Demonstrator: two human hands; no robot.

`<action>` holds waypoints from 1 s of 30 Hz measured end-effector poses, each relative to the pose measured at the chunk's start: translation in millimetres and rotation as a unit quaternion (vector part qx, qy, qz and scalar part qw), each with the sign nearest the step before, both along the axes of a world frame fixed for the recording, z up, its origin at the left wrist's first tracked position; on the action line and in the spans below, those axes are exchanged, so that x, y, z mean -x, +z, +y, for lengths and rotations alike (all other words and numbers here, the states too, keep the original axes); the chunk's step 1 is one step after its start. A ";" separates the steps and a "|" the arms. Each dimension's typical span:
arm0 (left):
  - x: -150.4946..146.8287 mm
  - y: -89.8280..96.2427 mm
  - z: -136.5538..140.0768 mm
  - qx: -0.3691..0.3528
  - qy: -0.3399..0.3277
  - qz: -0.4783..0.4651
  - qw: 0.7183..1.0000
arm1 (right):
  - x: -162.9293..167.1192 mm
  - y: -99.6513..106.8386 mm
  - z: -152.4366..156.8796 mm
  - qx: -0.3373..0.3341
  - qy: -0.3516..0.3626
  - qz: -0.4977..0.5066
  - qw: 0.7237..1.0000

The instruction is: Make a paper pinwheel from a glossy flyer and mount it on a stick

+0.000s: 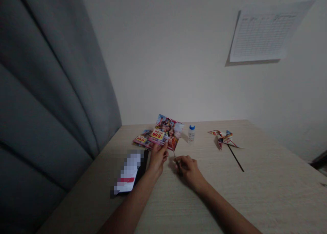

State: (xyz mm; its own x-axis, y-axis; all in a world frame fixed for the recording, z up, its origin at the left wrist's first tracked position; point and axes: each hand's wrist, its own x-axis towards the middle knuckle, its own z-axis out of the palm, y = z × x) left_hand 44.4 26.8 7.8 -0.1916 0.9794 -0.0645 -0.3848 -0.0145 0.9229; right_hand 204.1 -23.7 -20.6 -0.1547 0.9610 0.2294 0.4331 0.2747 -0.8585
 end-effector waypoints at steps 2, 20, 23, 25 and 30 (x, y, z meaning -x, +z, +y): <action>-0.1 0.2 -0.3 -0.004 -0.004 0.003 1.000 | 0.2 -1.4 0.6 0.002 -0.002 0.009 1.000; -4.8 0.2 -4.5 -0.016 -0.032 0.017 0.999 | -0.5 -0.2 4.9 0.050 0.016 0.073 0.996; -4.7 -0.4 -4.6 -0.016 -0.031 0.021 0.999 | -0.7 -0.2 4.5 0.048 0.015 0.071 0.996; -4.6 -0.3 -4.9 -0.015 -0.032 0.023 0.999 | -0.8 -0.8 4.4 0.045 0.013 0.070 0.996; -4.8 0.8 -4.7 -0.011 -0.032 0.018 0.999 | -0.6 -3.1 5.7 0.054 0.016 0.077 0.995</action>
